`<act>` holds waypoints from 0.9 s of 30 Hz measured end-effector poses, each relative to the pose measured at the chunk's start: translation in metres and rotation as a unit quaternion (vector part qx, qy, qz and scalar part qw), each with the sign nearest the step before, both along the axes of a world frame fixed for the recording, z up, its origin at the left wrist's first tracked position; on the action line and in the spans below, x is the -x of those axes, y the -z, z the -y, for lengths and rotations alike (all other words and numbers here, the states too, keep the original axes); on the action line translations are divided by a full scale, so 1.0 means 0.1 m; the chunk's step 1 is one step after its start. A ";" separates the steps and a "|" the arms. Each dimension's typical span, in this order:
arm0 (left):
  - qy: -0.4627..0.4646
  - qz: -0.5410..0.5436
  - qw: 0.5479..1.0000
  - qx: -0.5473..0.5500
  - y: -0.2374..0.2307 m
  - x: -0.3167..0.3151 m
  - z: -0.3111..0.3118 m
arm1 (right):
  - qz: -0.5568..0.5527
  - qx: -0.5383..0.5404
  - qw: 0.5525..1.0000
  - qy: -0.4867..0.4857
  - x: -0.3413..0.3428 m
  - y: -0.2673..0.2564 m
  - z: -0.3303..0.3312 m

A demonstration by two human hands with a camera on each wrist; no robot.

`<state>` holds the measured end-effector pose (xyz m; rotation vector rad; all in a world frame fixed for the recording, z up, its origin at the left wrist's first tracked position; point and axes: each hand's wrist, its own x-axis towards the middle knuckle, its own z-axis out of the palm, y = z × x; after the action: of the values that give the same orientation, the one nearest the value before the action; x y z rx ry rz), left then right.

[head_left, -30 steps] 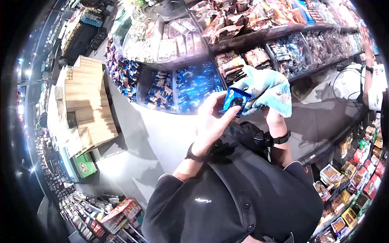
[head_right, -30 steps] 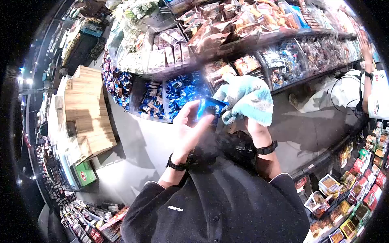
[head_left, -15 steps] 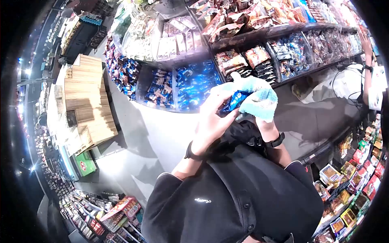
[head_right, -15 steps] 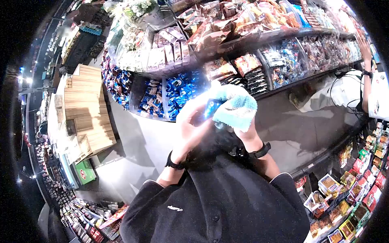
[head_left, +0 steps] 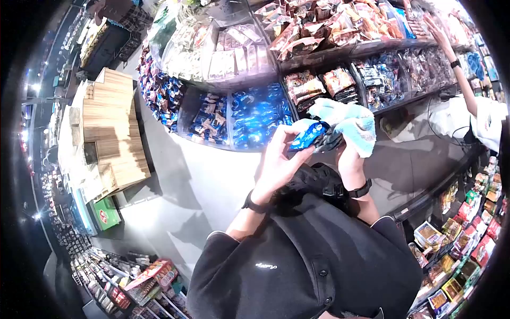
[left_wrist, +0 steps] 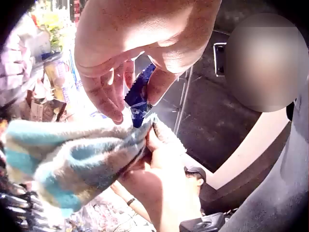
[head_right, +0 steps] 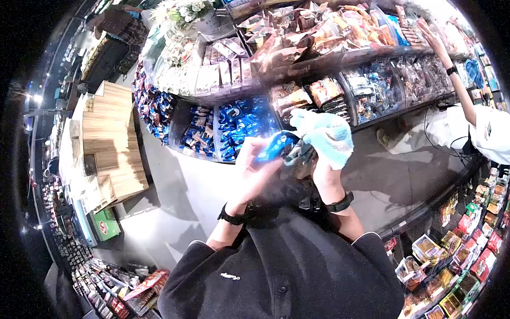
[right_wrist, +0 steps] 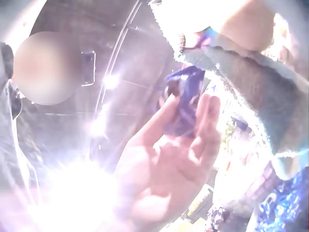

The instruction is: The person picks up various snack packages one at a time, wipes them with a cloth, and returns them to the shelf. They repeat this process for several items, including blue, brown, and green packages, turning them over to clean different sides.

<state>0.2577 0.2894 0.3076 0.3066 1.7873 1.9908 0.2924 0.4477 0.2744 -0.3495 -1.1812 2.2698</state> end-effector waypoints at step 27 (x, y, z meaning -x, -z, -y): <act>0.114 -0.291 0.938 0.154 -0.12 0.11 0.31 | -0.015 -0.623 0.758 -0.195 0.05 -0.60 -0.28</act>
<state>0.2466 0.2579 0.3199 1.0316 2.2490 1.5165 0.2869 0.4761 0.3349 0.4975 -2.5544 1.2247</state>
